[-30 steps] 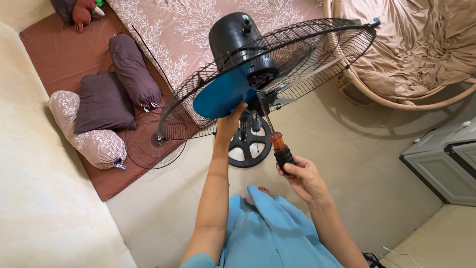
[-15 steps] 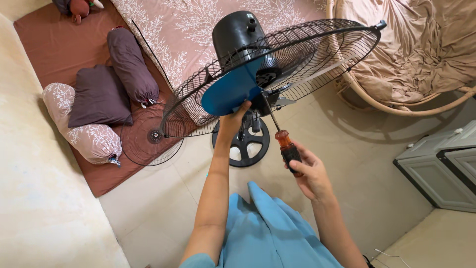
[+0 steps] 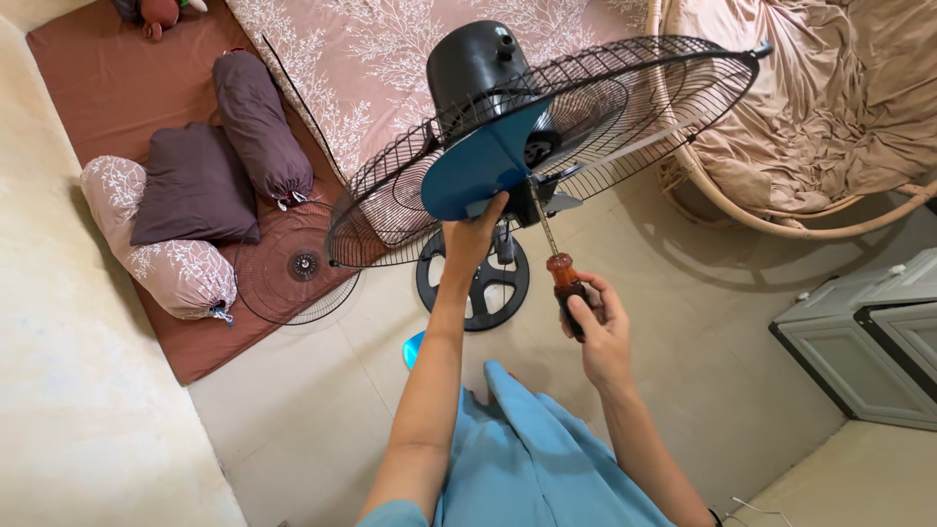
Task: The person disassembles a standing electric fan using a screwdriver. They remove the front grill, unscrew and detach the fan blades, and place the parts on the floor.
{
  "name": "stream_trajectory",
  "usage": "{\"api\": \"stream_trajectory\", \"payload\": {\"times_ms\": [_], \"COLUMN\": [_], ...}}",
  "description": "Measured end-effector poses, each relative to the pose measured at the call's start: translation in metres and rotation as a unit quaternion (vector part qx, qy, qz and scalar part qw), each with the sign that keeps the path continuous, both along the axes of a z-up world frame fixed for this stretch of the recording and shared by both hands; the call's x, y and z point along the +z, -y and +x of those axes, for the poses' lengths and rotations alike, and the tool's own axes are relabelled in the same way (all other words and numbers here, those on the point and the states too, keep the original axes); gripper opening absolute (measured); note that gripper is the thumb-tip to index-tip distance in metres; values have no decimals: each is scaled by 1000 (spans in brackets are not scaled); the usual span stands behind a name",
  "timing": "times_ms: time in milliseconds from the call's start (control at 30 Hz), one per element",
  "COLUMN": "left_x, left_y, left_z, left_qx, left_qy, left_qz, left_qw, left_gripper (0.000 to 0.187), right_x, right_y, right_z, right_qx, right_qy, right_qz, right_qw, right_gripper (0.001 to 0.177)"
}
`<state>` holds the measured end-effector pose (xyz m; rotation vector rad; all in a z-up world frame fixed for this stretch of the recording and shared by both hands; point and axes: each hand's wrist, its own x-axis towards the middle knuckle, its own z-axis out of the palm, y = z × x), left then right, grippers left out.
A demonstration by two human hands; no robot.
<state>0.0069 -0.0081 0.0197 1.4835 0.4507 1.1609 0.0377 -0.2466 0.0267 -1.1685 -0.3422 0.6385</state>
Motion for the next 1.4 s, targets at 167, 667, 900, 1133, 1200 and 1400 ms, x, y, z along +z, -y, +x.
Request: {"api": "stream_trajectory", "payload": {"times_ms": [167,667,900,1133,1200,1400], "left_x": [0,-67,-76,-84,-81,-54], "left_y": [20,55,91,87,82,77], "left_z": [4,122,155,144,143,141], "left_qx": [176,-223,-123,-217,-286,-320], "left_qy": [118,93,0,103,182,252], "left_qz": [-29,-475,-430,-464,-495,-494], "left_qw": [977,846,894,853,800,768], "left_gripper": [38,54,57,51,48,48], "right_x": [6,-38,-80,-87,-80,-46], "right_y": [-23,-11,-15,-9,-6,2], "right_z": [-4,67,109,127,129,127], "right_qx": [-39,-78,-30,-8,-11,-6], "right_qy": [78,105,25,3,47,193], "right_qz": [-43,-78,-15,60,31,-37], "right_qw": [995,988,999,998,998,980], "right_gripper": [45,52,52,55,56,53]}}
